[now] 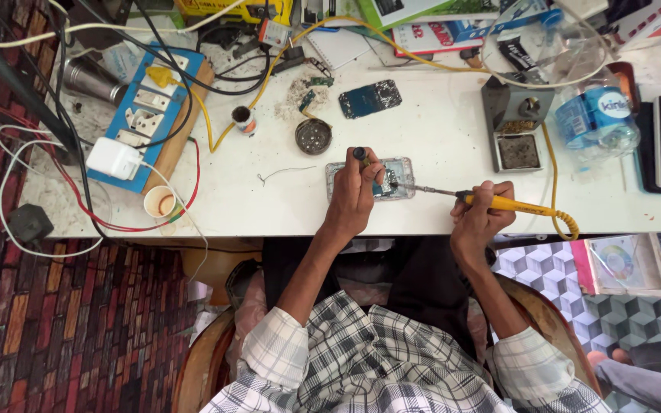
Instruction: The person uses a soldering iron and a small tool to work on a circuit board placed on a workbench. They repeatedly apply heat and manipulate components on the board throughout the clip.
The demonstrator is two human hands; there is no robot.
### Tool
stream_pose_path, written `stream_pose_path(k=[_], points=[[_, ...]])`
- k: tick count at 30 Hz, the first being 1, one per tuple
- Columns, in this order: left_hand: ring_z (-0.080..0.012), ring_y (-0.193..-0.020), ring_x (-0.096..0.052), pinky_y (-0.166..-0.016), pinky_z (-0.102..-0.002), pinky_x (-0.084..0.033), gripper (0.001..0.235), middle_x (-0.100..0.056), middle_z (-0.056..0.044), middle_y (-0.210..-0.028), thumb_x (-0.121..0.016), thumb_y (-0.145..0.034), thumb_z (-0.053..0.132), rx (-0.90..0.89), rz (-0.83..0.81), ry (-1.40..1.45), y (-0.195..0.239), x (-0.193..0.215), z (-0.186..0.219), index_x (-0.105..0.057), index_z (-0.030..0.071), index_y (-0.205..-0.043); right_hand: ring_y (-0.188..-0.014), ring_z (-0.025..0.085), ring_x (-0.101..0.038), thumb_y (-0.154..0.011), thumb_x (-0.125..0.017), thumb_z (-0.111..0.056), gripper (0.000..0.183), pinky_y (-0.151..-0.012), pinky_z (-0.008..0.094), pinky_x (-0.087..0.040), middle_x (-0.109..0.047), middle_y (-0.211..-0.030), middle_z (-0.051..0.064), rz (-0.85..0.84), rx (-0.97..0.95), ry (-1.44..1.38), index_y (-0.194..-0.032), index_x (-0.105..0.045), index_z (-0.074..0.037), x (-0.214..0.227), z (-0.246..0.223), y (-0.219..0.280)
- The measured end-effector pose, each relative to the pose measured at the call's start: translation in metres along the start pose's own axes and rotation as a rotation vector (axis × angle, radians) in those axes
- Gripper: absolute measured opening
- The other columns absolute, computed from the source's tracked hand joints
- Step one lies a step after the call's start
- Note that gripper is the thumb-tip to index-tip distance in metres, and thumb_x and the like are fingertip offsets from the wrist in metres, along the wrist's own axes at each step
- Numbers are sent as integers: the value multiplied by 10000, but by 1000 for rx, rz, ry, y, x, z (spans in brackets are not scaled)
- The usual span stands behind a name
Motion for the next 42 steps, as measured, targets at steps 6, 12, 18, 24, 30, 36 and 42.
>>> stream_pose_path(k=[6,12,18,24,30,36,42], points=[[-164,-657,-550,-642,-351,-469,291,-561,-68,-741,-376,-1158,282,75,-13,-21,-1,1,-3,-466,42,-1021,-421,105,-415,-1110,-537,-175,268,-409,249,-377,-448,-629,37,-13,23,-40,-901,-409,-66,4,3,0],[-163,-670,-528,-661,-345,-466,272,-534,-62,-766,-373,-1155,279,-15,1,15,0,1,3,-404,34,-1043,-451,117,-457,-1119,-552,-185,265,-426,255,-402,-475,-683,34,14,62,-89,-925,-426,-57,2,2,0],[-163,-634,-524,-628,-344,-449,231,-546,-66,-746,-393,-1134,247,42,0,-11,-1,2,5,-401,39,-1033,-459,115,-512,-1127,-525,-211,265,-418,227,-385,-486,-629,42,-2,8,-10,-932,-429,-59,-4,-4,-3],[-164,-623,-534,-621,-347,-452,215,-553,-70,-727,-396,-1126,234,59,-7,-8,0,2,3,-415,36,-1043,-463,99,-465,-1136,-524,-200,279,-434,234,-403,-466,-675,29,-20,35,-13,-918,-436,-51,-5,-5,-4],[-159,-658,-545,-642,-343,-466,225,-554,-67,-753,-392,-1141,243,-8,4,7,0,1,2,-408,39,-1049,-445,85,-402,-1123,-536,-188,275,-429,247,-412,-442,-684,16,26,-8,-61,-908,-431,-53,-4,0,-7],[-137,-627,-495,-604,-335,-436,261,-545,-55,-749,-370,-1144,289,36,-12,5,0,0,-2,-432,59,-1036,-431,106,-414,-1125,-549,-192,289,-425,252,-399,-443,-637,31,10,-20,-92,-900,-438,-48,-5,0,-11],[-134,-636,-484,-612,-337,-434,300,-532,-45,-747,-380,-1153,314,32,-8,24,1,1,-1,-443,56,-1015,-431,112,-422,-1126,-543,-188,292,-419,255,-387,-432,-635,30,17,-18,-55,-892,-433,-51,-6,-3,-10]])
Point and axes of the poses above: each hand's wrist, its own y-axis away from the middle knuckle, its own x-axis out of the back of the hand, z = x × y, the point moved 2 cm from there along -y, towards the middle knuckle
